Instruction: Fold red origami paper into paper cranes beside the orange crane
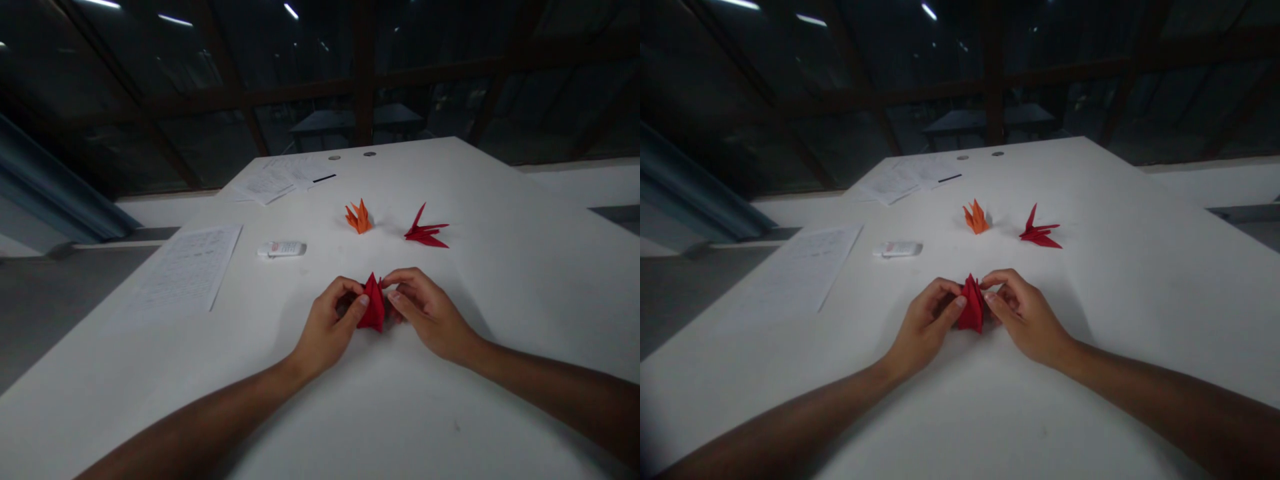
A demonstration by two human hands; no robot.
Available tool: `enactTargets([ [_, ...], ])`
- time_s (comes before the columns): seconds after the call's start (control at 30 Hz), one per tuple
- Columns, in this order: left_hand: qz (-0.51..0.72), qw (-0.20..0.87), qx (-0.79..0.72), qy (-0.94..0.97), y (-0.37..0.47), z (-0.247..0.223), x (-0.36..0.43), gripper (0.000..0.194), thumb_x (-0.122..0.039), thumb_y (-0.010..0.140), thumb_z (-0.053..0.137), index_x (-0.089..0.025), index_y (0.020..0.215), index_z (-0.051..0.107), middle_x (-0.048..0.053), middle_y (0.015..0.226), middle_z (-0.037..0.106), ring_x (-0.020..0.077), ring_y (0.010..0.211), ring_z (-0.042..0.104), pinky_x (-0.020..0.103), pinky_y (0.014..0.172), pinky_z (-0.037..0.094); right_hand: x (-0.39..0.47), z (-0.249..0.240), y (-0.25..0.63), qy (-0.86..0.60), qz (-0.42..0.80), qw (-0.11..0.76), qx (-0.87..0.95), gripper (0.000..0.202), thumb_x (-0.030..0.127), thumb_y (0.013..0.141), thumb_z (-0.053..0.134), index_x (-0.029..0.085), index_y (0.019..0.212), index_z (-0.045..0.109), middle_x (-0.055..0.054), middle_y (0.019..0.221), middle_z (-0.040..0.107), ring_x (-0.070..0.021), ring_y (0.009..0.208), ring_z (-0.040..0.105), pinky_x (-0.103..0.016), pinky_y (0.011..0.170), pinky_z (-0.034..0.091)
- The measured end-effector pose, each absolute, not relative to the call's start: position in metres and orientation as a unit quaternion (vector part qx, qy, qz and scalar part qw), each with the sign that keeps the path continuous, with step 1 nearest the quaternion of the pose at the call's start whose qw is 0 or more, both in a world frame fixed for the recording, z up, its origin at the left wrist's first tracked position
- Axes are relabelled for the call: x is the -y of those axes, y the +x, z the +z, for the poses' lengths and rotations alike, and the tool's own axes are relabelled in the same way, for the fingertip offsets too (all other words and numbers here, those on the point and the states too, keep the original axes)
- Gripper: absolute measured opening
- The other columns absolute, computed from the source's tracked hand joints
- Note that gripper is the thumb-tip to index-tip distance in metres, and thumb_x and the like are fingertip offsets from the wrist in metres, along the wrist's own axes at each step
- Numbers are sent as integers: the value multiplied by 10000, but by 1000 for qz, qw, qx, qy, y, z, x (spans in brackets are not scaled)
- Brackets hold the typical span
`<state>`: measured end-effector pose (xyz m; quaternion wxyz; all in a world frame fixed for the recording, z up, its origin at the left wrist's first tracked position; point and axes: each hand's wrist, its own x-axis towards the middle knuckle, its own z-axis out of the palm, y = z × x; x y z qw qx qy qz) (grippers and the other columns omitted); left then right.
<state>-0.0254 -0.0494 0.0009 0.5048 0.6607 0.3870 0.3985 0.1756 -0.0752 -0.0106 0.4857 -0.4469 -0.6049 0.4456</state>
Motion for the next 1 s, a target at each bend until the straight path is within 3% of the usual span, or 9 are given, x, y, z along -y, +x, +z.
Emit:
enactTargets([
  [0.07, 392, 525, -385, 650, -26, 0, 48, 222, -397, 947, 618, -179, 970, 581, 5, 823, 614, 113, 702, 535, 233, 639, 425, 73, -11, 177, -436, 442, 501, 603, 273, 362, 982, 565, 272, 1239, 545, -63, 1123, 652, -143, 718, 603, -285, 645, 521],
  [0.13, 381, 541, -381, 646, -26, 0, 47, 230, -405, 950, 614, -178, 960, 577, 0, 804, 601, 108, 686, 520, 232, 627, 413, 70, -10, 179, -436, 422, 497, 620, 289, 311, 980, 565, 292, 1269, 550, -65, 1191, 641, -135, 729, 607, -280, 646, 525],
  [0.33, 368, 557, -364, 649, -27, 1, 45, 240, -402, 971, 583, -170, 910, 575, -23, 741, 540, 87, 642, 462, 219, 598, 378, 68, 2, 182, -438, 318, 460, 704, 160, 267, 940, 621, 261, 1085, 688, -53, 1053, 683, -168, 834, 642, -300, 724, 522],
  [0.6, 371, 531, -384, 658, -25, 5, 47, 265, -426, 968, 577, -171, 894, 577, -20, 737, 550, 94, 636, 470, 220, 589, 375, 70, 0, 181, -486, 306, 451, 683, 64, 272, 904, 661, 232, 874, 700, -25, 870, 735, -189, 791, 667, -319, 730, 517],
  [0.87, 392, 487, -403, 669, -25, 2, 46, 246, -413, 978, 563, -177, 912, 586, -21, 722, 561, 87, 604, 479, 211, 560, 387, 74, -2, 177, -494, 365, 449, 649, 188, 396, 923, 649, 253, 981, 756, -25, 846, 746, -162, 653, 636, -290, 601, 510],
  [1.0, 393, 492, -406, 662, -24, 2, 46, 251, -419, 977, 560, -178, 910, 575, -28, 707, 551, 82, 578, 479, 201, 534, 389, 76, -2, 177, -482, 418, 448, 627, 234, 410, 935, 630, 240, 1047, 748, -11, 734, 685, -153, 624, 614, -279, 586, 492],
])
